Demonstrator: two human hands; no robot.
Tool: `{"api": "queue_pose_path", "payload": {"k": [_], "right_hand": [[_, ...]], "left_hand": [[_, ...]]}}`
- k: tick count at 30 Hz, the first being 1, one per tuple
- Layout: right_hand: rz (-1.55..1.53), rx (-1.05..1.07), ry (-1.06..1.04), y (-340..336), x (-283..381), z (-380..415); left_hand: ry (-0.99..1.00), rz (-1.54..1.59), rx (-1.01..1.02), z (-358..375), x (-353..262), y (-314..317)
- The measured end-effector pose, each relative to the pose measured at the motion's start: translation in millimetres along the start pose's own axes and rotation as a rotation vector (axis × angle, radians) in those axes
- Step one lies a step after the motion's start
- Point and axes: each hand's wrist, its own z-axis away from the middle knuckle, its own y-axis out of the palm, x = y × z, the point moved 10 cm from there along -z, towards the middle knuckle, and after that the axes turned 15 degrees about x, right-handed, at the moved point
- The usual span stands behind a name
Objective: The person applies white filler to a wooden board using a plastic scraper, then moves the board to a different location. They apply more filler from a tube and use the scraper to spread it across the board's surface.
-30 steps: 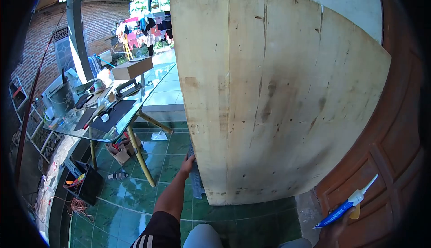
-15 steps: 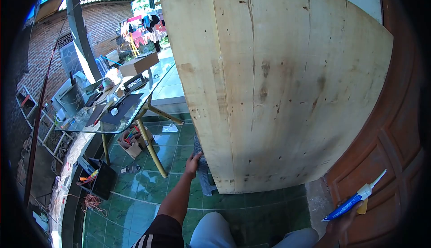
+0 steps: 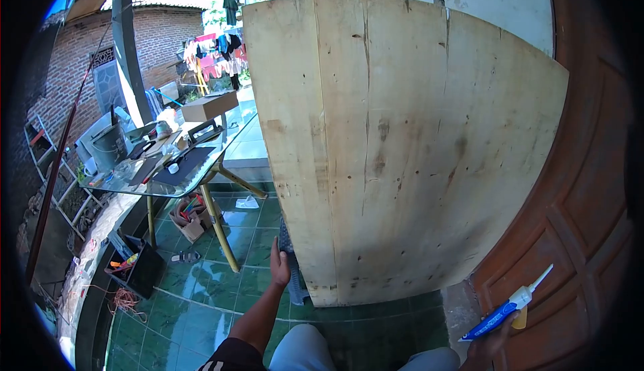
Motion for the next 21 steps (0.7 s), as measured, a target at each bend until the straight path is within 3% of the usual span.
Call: {"api": "queue_pose_path", "payload": {"k": [2, 3, 6, 10, 14, 17, 20, 21], "right_hand": [[0.002, -0.056, 0.037, -3.3, -3.5, 4.8], [0.018, -0.089, 0.035, 1.9, 1.8, 8.4], [-0.136, 0.115, 0.213, -20.8, -40.8, 1.6], [-0.136, 0.251, 0.140, -28.9, -41.7, 2.1], [-0.091, 0.262, 0.055, -30.7, -37.8, 2.5], [-0.194, 0.158, 0.169, -47.3, -70.2, -5.4], [-0.285, 0.435, 0.298, -19.4, -79.8, 2.0], [-0.216, 0.231, 0.273, -24.1, -86.2, 1.5]], "left_hand": [[0.232, -0.116, -0.017, 9.5, -36.5, 6.1], [0.185, -0.171, 0.006, 9.2, -44.4, 8.5], [0.062, -0.308, 0.066, 9.5, -50.9, 10.9], [0.007, -0.391, 0.053, 14.9, -48.3, 13.1], [0.007, -0.424, 0.016, 16.7, -54.1, 13.8], [0.024, -0.423, 0.011, 14.7, -53.0, 11.5], [-0.009, -0.401, 0.034, 13.4, -49.9, 9.5], [-0.006, -0.406, 0.023, 13.6, -52.1, 8.4]]}}
